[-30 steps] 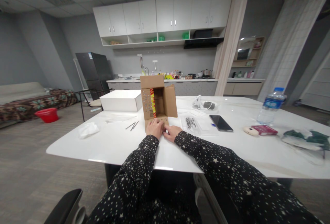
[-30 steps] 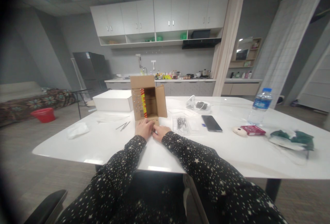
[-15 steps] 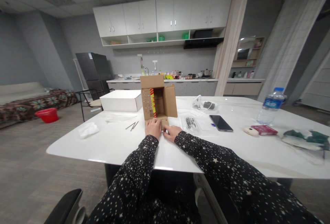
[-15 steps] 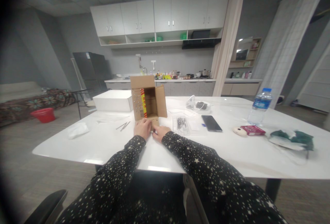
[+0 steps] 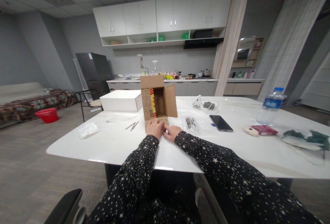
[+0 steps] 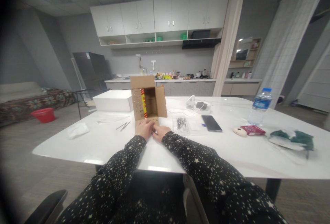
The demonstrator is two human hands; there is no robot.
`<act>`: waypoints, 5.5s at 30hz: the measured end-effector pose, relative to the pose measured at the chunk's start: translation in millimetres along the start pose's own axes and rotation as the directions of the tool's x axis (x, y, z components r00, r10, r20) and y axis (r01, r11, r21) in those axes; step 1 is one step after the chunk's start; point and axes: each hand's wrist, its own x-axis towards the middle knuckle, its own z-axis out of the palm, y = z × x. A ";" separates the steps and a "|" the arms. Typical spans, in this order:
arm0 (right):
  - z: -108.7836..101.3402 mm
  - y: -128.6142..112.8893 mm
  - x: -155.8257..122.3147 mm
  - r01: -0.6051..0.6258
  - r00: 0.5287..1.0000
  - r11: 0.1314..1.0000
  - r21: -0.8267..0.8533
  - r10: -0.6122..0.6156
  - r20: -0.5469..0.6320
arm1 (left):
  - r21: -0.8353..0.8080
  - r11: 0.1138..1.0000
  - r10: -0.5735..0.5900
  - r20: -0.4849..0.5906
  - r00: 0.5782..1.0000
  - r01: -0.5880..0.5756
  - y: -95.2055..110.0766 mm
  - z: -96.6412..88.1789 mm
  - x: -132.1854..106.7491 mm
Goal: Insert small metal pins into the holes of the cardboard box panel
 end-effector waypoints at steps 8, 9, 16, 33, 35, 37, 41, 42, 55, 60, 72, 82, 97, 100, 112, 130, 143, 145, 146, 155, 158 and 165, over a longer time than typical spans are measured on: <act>-0.1 0.9 -0.5 0.000 1.000 1.000 0.013 0.000 -0.002 | 0.029 0.998 -0.055 -0.030 0.998 0.055 0.8 -2.2 -0.3; -0.5 0.7 -0.6 -0.002 1.000 1.000 0.014 0.002 0.001 | 0.033 0.997 -0.068 -0.038 0.997 0.069 0.8 -2.5 -0.5; -0.7 0.1 -0.5 -0.010 1.000 1.000 0.014 0.010 -0.001 | 0.029 0.997 -0.069 -0.030 0.997 0.070 2.4 -5.6 -1.8; -5.7 -1.3 -2.0 -0.006 1.000 1.000 0.012 0.006 0.006 | 0.035 0.999 0.007 -0.015 1.000 -0.007 2.3 -0.8 3.4; -6.4 -1.7 -2.2 -0.006 1.000 1.000 0.013 0.006 0.004 | 0.025 1.000 0.007 -0.003 1.000 -0.007 2.9 -1.8 3.6; -6.2 -1.5 -2.0 -0.002 1.000 1.000 0.011 0.002 0.005 | 0.021 1.000 0.009 0.005 1.000 -0.010 3.2 -2.6 3.6; -4.3 -0.1 -1.2 -0.004 1.000 1.000 -0.001 0.004 0.015 | 0.019 0.999 0.036 0.013 0.999 -0.037 3.1 -2.5 3.7; -3.7 0.3 -1.0 -0.003 1.000 1.000 -0.003 0.003 0.015 | 0.022 0.998 0.050 0.015 0.999 -0.050 3.0 -2.1 3.8; -2.8 1.5 -0.9 0.007 1.000 1.000 0.018 -0.007 0.001 | -0.041 0.998 -0.051 -0.069 0.996 0.048 -1.6 2.4 2.7; -0.6 1.7 0.4 -0.005 1.000 1.000 0.011 0.005 0.006 | -0.087 0.996 -0.015 -0.124 0.992 0.004 -4.1 5.1 3.2; -1.1 2.6 0.4 0.019 1.000 1.000 -0.002 -0.019 0.000 | -0.134 0.989 0.039 -0.126 0.991 -0.056 -9.4 16.7 5.8; -1.0 1.4 0.3 -0.012 1.000 1.000 0.024 0.011 0.016 | -0.090 0.995 0.035 -0.122 0.992 -0.046 -8.2 12.9 5.5; 4.1 3.9 3.2 0.015 1.000 1.000 0.003 -0.015 -0.002 | -0.024 0.997 0.069 0.019 0.997 -0.068 3.2 -4.0 -1.8; 5.9 5.1 3.6 0.017 1.000 1.000 0.001 -0.017 -0.006 | -0.025 0.998 0.065 0.028 0.997 -0.064 3.9 -7.7 -3.3; 1.3 3.4 0.8 0.007 1.000 1.000 0.017 -0.007 0.001 | -0.035 0.999 0.034 -0.061 0.998 -0.037 -5.5 -0.4 -1.1; -2.2 0.8 -0.9 -0.012 1.000 1.000 0.027 0.012 0.023 | -0.051 0.998 0.015 -0.119 0.993 -0.021 -11.5 5.6 3.0; -1.6 1.2 -1.3 -0.011 1.000 1.000 0.012 0.011 -0.001 | -0.060 0.998 0.021 -0.132 0.991 -0.029 -14.3 4.8 6.0; -1.5 1.4 -1.2 -0.011 1.000 1.000 0.017 0.011 0.002 | -0.059 0.998 0.008 -0.145 0.989 -0.017 -14.9 5.8 6.9; -1.2 1.6 -1.1 -0.009 1.000 1.000 0.018 0.009 0.000 | -0.060 0.998 -0.001 -0.150 0.989 -0.008 -15.3 6.3 7.3; 1.7 3.3 0.2 -0.001 1.000 1.000 0.020 0.001 -0.013 | -0.081 0.997 -0.027 -0.145 0.989 0.015 -14.6 3.5 7.7; 0.8 2.7 0.1 -0.007 1.000 1.000 0.017 0.007 -0.006 | -0.075 0.997 -0.032 -0.136 0.990 0.022 -13.7 2.6 7.8; -0.5 2.3 -0.7 -0.007 1.000 1.000 0.022 0.007 0.002 | -0.032 0.999 -0.004 -0.127 0.992 -0.001 -14.8 5.6 10.2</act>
